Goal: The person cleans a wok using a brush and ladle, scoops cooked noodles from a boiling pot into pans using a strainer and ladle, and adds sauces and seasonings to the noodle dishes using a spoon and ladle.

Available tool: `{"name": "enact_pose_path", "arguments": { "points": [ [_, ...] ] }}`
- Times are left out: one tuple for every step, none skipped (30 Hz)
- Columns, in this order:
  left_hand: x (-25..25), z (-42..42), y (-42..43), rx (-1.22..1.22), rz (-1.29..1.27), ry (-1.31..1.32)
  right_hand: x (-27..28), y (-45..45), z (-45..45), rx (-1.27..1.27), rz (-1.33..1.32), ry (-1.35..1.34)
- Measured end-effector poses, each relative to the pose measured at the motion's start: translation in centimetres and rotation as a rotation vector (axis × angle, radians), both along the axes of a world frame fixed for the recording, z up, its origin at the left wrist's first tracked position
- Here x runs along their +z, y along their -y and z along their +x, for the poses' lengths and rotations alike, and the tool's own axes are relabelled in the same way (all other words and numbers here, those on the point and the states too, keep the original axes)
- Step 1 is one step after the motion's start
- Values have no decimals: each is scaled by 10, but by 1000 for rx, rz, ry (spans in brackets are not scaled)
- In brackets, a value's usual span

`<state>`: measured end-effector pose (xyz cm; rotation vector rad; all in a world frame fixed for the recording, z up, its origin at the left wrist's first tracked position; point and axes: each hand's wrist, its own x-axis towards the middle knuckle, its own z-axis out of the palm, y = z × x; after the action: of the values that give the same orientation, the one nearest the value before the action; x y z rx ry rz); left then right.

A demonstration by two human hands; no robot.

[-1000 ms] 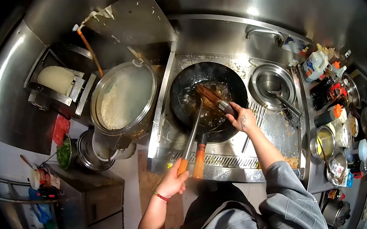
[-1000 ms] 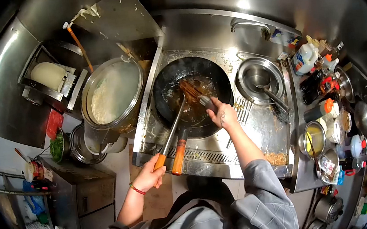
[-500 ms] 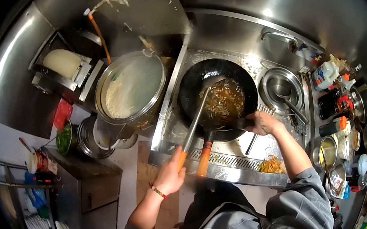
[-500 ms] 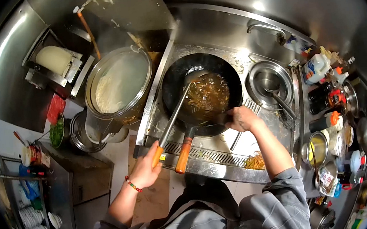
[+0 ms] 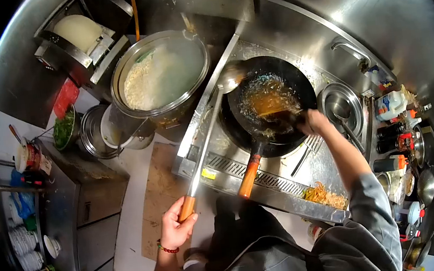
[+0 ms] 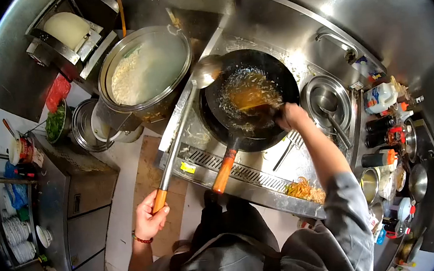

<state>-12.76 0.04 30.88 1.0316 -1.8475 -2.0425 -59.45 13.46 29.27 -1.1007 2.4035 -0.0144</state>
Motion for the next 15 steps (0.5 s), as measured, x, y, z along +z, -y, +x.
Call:
{"name": "enact_pose_path", "arguments": {
  "points": [
    [-5,3,-4,49,188,-86,13,29,7,-184,88,-4],
    [-13,4,-8,101,376,-178,-6,45,2,-233,-17,4],
    [-28,9,-16,191,527,-212,-25,58,0,-278,-121,13],
    [-39,10,-22,209,599,-267,-18,72,17,-305,-63,108],
    [-49,13,-28,227,674,-319,-11,80,34,-334,1,206],
    [-65,15,-34,245,719,-348,-26,71,46,-268,-129,233],
    [-74,16,-39,302,777,-272,-91,47,35,76,-467,13],
    [-83,16,-43,322,835,-279,-40,36,63,39,-208,184],
    [-92,16,-47,341,894,-286,-82,-9,44,82,-469,380],
    [-99,16,-47,323,885,-278,6,-3,70,34,-80,278],
    [-107,17,-49,344,890,-285,-16,-37,34,12,-61,325],
    [-117,18,-52,339,918,-330,-17,-35,11,23,25,183],
    [-124,20,-54,328,945,-367,-17,-33,-11,35,121,45],
    [-131,18,-55,317,921,-372,-17,-30,-33,43,222,-83],
    [-136,18,-56,326,917,-380,2,17,-11,-47,386,-256]
  ]
}}
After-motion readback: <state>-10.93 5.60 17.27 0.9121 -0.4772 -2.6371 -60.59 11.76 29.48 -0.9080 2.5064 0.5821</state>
